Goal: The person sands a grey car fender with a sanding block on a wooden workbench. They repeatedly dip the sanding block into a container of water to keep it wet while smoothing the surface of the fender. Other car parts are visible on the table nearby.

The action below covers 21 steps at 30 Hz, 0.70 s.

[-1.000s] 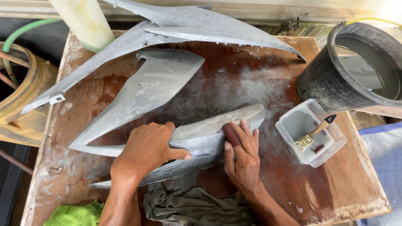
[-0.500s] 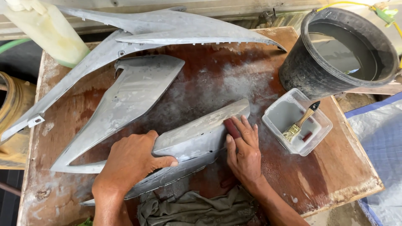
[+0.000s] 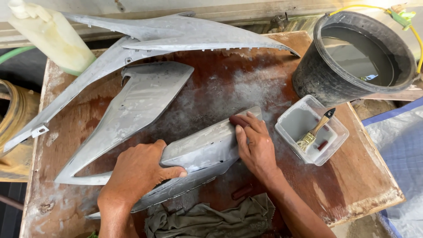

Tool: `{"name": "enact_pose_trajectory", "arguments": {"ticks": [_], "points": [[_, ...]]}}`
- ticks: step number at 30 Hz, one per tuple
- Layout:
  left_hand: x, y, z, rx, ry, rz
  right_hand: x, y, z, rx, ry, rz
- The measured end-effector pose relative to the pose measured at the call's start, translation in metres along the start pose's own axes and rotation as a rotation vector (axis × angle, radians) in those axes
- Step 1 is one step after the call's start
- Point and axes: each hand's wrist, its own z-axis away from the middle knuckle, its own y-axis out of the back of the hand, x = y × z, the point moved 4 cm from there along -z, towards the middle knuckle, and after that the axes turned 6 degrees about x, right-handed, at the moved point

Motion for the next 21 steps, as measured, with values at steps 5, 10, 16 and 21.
{"name": "enact_pose_trajectory", "arguments": {"ticks": [5,10,16,21], "points": [[-0.001,-0.003,-0.002,-0.001,0.001,-0.037,-0.028,-0.034,-0.008,-0.264,0.172,-0.047],[0.002,0.001,-0.001,-0.054,0.055,-0.064,-0.066,-0.038,-0.016,-0.402,0.225,-0.139],[0.003,0.001,-0.001,-0.059,0.07,-0.074,-0.02,-0.047,-0.029,-0.538,0.246,-0.004],[0.002,0.002,-0.002,-0.068,0.068,-0.041,0.065,-0.035,-0.043,-0.508,0.069,0.067]]}}
